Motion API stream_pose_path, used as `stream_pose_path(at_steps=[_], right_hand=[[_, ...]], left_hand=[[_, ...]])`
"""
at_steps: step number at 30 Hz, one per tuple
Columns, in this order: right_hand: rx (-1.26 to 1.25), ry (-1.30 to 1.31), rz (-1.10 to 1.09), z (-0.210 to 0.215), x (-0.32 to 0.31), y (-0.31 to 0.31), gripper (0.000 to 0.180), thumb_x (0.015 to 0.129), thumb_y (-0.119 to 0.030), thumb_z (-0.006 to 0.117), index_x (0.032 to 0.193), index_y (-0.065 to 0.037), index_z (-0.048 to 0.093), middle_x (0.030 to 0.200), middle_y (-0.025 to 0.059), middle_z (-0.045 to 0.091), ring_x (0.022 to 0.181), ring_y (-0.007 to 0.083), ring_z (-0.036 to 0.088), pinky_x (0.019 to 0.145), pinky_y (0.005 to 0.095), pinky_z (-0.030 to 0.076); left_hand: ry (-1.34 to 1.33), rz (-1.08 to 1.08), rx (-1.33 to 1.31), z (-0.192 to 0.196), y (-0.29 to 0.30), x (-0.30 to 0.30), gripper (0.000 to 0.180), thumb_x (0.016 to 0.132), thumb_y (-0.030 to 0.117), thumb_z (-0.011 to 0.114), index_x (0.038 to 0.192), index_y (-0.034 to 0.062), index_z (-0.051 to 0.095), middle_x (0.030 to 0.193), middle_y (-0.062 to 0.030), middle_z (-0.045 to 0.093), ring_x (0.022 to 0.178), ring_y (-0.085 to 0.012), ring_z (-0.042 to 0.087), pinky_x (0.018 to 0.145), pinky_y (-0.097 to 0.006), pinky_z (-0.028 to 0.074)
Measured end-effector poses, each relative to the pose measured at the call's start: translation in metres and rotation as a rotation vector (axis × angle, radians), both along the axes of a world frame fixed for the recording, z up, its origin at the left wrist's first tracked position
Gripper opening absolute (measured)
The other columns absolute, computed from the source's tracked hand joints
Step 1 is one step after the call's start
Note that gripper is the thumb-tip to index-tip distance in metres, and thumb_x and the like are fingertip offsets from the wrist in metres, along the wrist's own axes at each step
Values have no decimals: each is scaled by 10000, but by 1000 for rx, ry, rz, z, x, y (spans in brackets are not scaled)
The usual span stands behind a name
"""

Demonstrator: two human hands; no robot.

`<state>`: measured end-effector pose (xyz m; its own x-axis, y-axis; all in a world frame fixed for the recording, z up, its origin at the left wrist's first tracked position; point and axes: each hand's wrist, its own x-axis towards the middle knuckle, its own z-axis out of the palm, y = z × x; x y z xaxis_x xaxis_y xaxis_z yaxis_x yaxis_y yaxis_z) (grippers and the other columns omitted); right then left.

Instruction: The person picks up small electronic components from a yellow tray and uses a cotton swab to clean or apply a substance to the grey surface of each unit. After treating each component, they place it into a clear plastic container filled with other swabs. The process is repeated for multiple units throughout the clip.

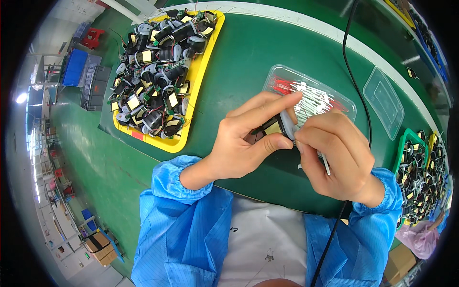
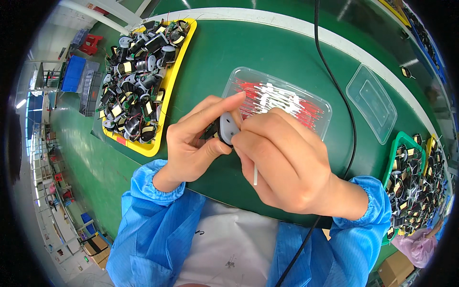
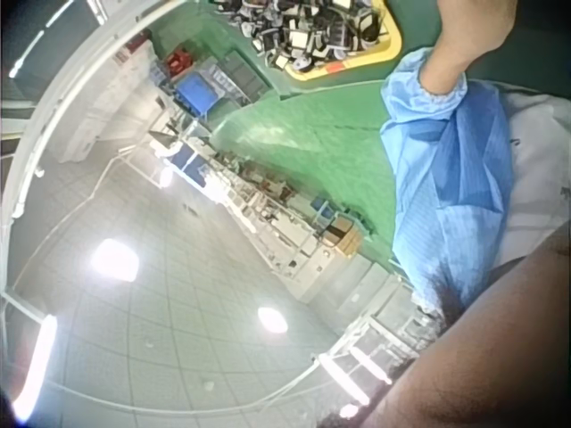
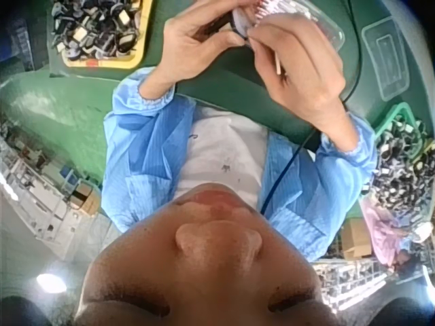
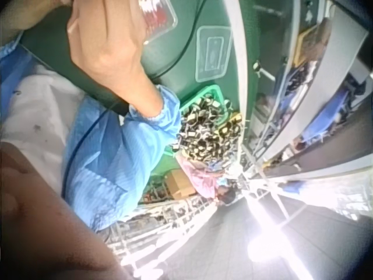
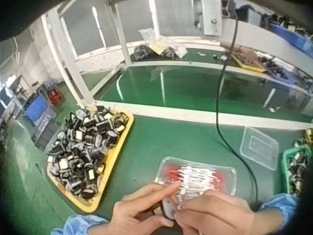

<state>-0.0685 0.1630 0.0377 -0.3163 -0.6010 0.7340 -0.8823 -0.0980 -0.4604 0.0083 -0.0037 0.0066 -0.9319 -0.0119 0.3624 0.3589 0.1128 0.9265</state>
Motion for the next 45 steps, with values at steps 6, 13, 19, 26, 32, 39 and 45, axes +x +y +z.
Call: stream_pose_path(at_steps=[6,13,19,26,32,39,45], right_hand=[[-7,87,5,2,1,0,291,528,77,658,806,122,586,767,181,565,555,259,536,461,325,452],[32,141,130,5,3,7,355,498,35,629,839,131,601,784,185,571,557,240,535,458,308,451],[-9,-68,47,12,-1,3,269,585,96,692,843,81,616,790,158,583,615,265,572,515,318,481],[43,-102,-2,5,-6,2,215,678,116,680,871,48,614,839,145,612,719,241,605,618,330,475],[32,-100,0,-2,-5,-1,205,682,126,669,866,59,608,816,145,606,717,246,603,604,328,472],[27,-95,-6,-2,-4,-1,213,678,132,656,869,57,601,802,145,600,703,243,597,598,322,474],[8,-116,-13,-3,-6,-3,245,614,132,664,836,52,595,784,139,592,668,251,593,561,321,489]], left_hand=[[16,30,-8,5,3,3,636,860,386,633,1268,-86,511,992,-100,579,845,-140,550,671,-240,442],[52,47,-108,14,0,5,535,1001,374,383,1167,-95,580,877,-122,592,740,-154,568,633,-251,453],[-142,31,213,2,0,0,520,1008,376,372,1233,-70,515,966,-86,558,825,-125,546,667,-244,437],[-285,-101,434,1,3,2,571,919,445,558,1242,-13,447,1033,-67,539,899,-101,519,679,-229,423],[-335,-109,466,-1,3,5,526,904,386,610,1222,-2,450,1034,-62,543,862,-86,500,652,-216,401],[-336,-91,405,-1,3,7,551,894,399,618,1208,-21,452,1028,-70,568,788,-76,500,596,-202,398],[-276,-80,342,0,3,7,356,924,225,614,1185,7,512,915,-24,580,763,-54,526,673,-205,438]])
